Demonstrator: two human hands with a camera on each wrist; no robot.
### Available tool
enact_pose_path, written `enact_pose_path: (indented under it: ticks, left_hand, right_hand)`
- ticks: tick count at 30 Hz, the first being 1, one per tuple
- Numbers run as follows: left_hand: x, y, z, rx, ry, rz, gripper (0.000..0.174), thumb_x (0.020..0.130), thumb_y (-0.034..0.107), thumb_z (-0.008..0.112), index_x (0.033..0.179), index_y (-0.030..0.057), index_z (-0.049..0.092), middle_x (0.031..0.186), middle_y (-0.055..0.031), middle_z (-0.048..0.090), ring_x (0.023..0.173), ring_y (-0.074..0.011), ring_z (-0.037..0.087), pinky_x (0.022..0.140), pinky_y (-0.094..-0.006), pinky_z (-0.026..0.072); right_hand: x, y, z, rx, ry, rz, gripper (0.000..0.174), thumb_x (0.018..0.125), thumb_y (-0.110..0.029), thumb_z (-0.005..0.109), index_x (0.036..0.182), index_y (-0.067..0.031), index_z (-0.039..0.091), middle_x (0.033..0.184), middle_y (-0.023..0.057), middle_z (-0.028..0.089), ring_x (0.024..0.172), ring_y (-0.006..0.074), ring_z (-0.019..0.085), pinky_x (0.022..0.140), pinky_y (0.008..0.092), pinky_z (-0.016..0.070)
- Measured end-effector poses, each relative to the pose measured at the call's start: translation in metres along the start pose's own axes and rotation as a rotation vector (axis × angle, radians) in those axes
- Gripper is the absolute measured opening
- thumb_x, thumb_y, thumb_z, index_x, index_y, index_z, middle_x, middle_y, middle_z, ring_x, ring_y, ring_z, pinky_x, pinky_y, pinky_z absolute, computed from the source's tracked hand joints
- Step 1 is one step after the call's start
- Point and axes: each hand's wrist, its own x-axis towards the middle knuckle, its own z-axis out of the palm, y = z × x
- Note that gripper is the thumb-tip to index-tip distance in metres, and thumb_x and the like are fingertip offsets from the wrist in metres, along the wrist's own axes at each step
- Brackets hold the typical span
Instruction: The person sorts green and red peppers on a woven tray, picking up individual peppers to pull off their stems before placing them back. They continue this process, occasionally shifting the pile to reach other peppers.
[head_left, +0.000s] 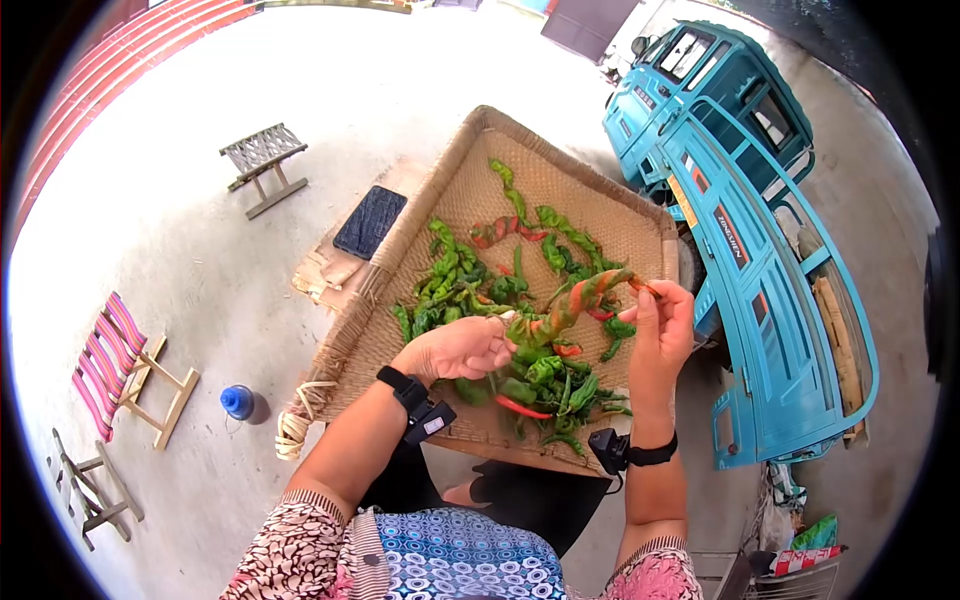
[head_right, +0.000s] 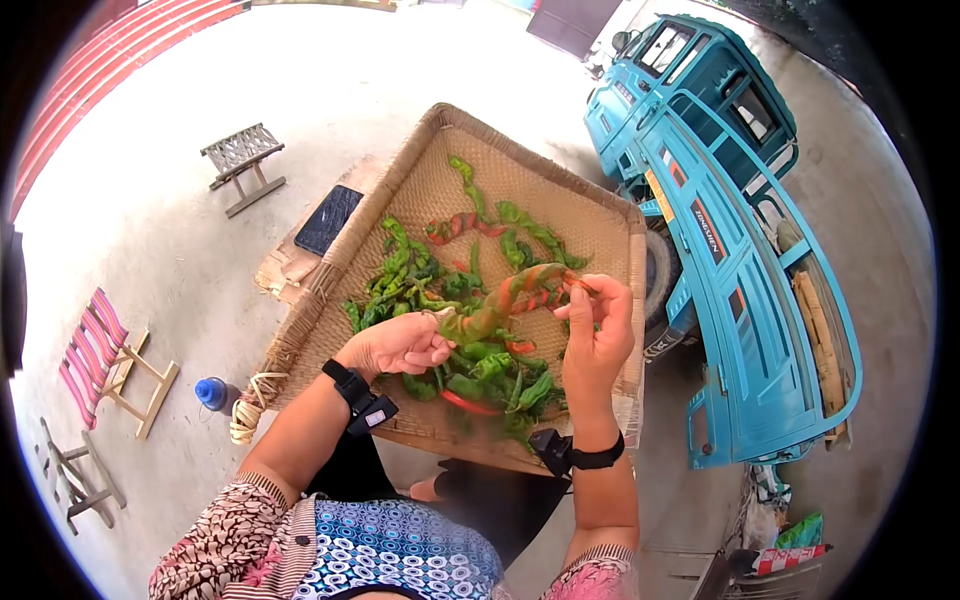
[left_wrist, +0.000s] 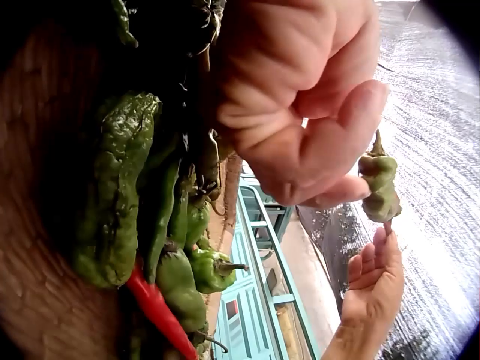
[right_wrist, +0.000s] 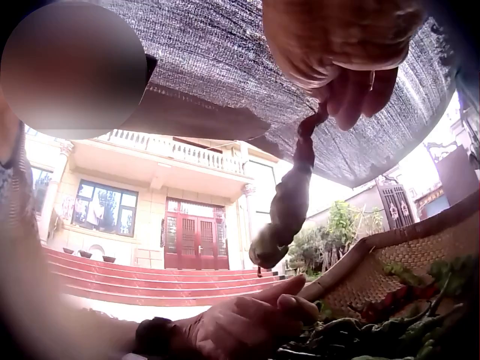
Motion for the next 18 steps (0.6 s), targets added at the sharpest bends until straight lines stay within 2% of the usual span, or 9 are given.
enact_pose_path:
  ticks: [2, 6, 9, 12, 16, 17, 18]
  left_hand:
    - [-0.003, -0.001, -0.002, -0.148, -0.216, 0.064, 0.048, 0.103, 0.043, 0.038, 0.095, 0.0002, 0.056, 0.071, -0.0092, 0.056, 0.040, -0.0063, 0.037, 0.028, -0.0172, 0.0275]
    - [-0.003, 0.000, 0.003, -0.074, -0.141, 0.172, 0.038, 0.102, 0.039, 0.041, 0.095, 0.0059, 0.058, 0.073, -0.0075, 0.057, 0.044, -0.0074, 0.042, 0.029, -0.0182, 0.0313]
    - [-0.005, 0.002, 0.013, 0.008, 0.039, 0.211, 0.030, 0.102, 0.033, 0.044, 0.097, 0.0066, 0.057, 0.075, -0.0064, 0.058, 0.047, -0.0075, 0.044, 0.031, -0.0185, 0.0328]
    - [-0.008, 0.003, 0.013, -0.040, -0.048, 0.227, 0.023, 0.101, 0.027, 0.045, 0.098, 0.0066, 0.056, 0.074, -0.0050, 0.057, 0.049, -0.0073, 0.045, 0.033, -0.0185, 0.0330]
    - [-0.005, 0.001, 0.012, -0.007, 0.034, 0.309, 0.036, 0.102, 0.039, 0.042, 0.098, 0.0064, 0.056, 0.074, -0.0046, 0.056, 0.050, -0.0080, 0.045, 0.033, -0.0192, 0.0327]
    - [-0.005, 0.001, 0.008, -0.034, -0.042, 0.316, 0.049, 0.102, 0.049, 0.036, 0.097, 0.0050, 0.056, 0.075, -0.0069, 0.057, 0.050, -0.0106, 0.047, 0.033, -0.0205, 0.0336]
    - [-0.006, 0.002, 0.008, -0.032, -0.093, 0.298, 0.052, 0.102, 0.051, 0.034, 0.096, 0.0044, 0.056, 0.077, -0.0080, 0.058, 0.051, -0.0117, 0.048, 0.032, -0.0210, 0.0340]
  right_hand:
    - [0.000, 0.006, 0.002, 0.042, 0.030, 0.044, 0.013, 0.096, -0.010, 0.057, 0.107, -0.0026, 0.054, 0.092, 0.0043, 0.060, 0.070, 0.0079, 0.059, 0.066, 0.0219, 0.0477]
    - [-0.003, 0.017, 0.002, 0.098, 0.059, 0.148, 0.015, 0.097, -0.012, 0.056, 0.108, -0.0033, 0.053, 0.090, 0.0040, 0.058, 0.069, 0.0077, 0.057, 0.064, 0.0213, 0.0462]
    - [-0.007, 0.021, -0.002, 0.108, 0.023, 0.169, 0.015, 0.097, -0.013, 0.056, 0.108, -0.0039, 0.052, 0.091, 0.0041, 0.059, 0.070, 0.0076, 0.058, 0.062, 0.0207, 0.0448]
    - [-0.012, 0.018, 0.000, 0.174, 0.013, 0.178, 0.016, 0.097, -0.014, 0.056, 0.109, -0.0043, 0.051, 0.093, 0.0056, 0.061, 0.070, 0.0080, 0.059, 0.062, 0.0208, 0.0456]
    - [-0.012, 0.025, -0.004, 0.279, 0.027, 0.269, 0.016, 0.097, -0.014, 0.057, 0.110, -0.0053, 0.051, 0.096, 0.0077, 0.063, 0.070, 0.0099, 0.061, 0.061, 0.0223, 0.0485]
    - [-0.013, 0.025, -0.004, 0.320, 0.038, 0.312, 0.017, 0.097, -0.014, 0.057, 0.110, -0.0055, 0.051, 0.097, 0.0081, 0.063, 0.071, 0.0104, 0.062, 0.060, 0.0229, 0.0493]
    - [-0.014, 0.026, -0.005, 0.361, 0.049, 0.354, 0.017, 0.097, -0.014, 0.057, 0.110, -0.0057, 0.051, 0.097, 0.0085, 0.063, 0.071, 0.0109, 0.062, 0.060, 0.0235, 0.0500]
